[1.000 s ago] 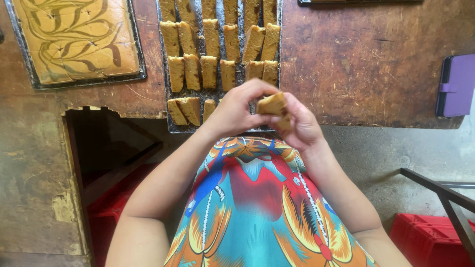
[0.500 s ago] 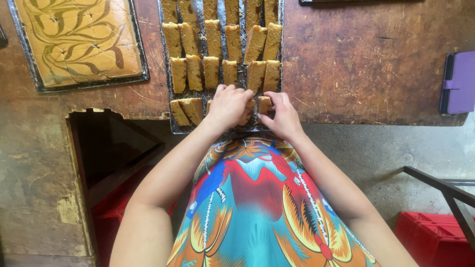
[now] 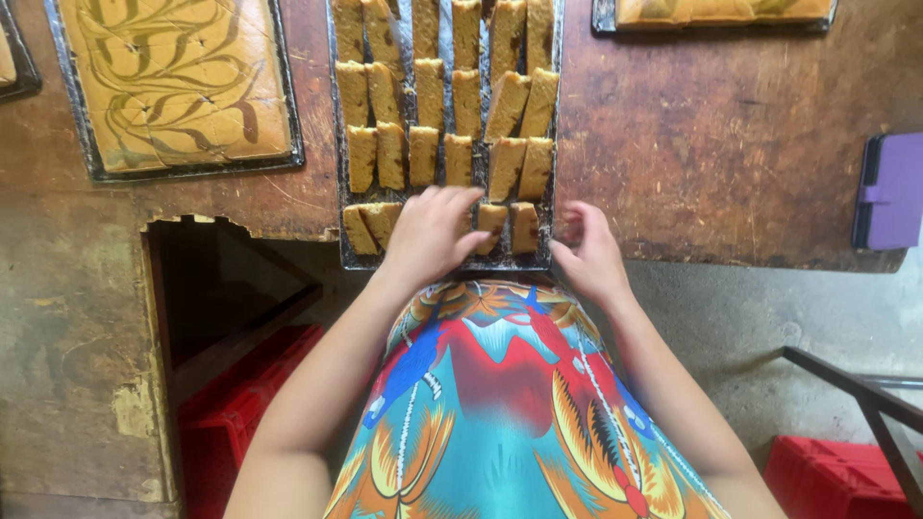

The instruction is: The person picks up cake slices from larger marble cakes and arranges them upright in rows on a metal tray by hand.

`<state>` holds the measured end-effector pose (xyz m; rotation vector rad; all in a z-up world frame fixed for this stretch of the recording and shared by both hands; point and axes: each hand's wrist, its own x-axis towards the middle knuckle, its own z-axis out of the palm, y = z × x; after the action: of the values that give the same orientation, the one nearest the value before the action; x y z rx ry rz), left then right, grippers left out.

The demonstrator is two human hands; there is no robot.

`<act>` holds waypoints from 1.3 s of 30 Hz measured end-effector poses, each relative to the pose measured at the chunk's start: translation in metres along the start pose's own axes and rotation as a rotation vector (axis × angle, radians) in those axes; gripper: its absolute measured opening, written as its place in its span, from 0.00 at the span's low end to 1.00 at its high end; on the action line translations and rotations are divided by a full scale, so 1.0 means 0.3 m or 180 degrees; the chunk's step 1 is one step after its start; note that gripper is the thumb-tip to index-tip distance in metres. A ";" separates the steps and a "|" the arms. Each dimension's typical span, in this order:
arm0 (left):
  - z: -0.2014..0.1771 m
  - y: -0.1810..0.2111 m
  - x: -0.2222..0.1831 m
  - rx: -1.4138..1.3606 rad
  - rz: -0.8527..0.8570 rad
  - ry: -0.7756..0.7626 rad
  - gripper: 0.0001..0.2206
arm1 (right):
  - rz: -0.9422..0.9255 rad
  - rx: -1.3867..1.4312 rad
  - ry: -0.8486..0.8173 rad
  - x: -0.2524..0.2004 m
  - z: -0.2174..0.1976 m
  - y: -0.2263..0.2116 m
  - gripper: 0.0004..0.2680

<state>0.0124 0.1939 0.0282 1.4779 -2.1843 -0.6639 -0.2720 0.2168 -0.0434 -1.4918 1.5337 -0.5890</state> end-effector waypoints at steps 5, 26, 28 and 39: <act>0.015 -0.055 -0.317 -0.1168 -0.1888 0.0486 0.12 | 0.0862 0.1079 -0.0277 -0.123 0.021 0.231 0.07; 0.293 -0.360 -0.578 -0.2950 -0.4131 0.0573 0.13 | 0.2967 0.3215 -0.1583 -0.124 0.075 0.164 0.12; 0.298 -0.367 -0.577 -0.3014 -0.4245 0.0609 0.12 | 0.2891 0.3292 -0.1565 -0.125 0.088 0.185 0.13; 0.258 -0.404 -0.516 -0.3204 -0.4244 0.0485 0.09 | 0.2968 0.3352 -0.1222 -0.083 0.109 0.200 0.10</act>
<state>0.1101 0.3113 -0.1177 1.9807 -0.2403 -1.5960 -0.2798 0.2582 -0.1027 -0.0274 1.1146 -0.3814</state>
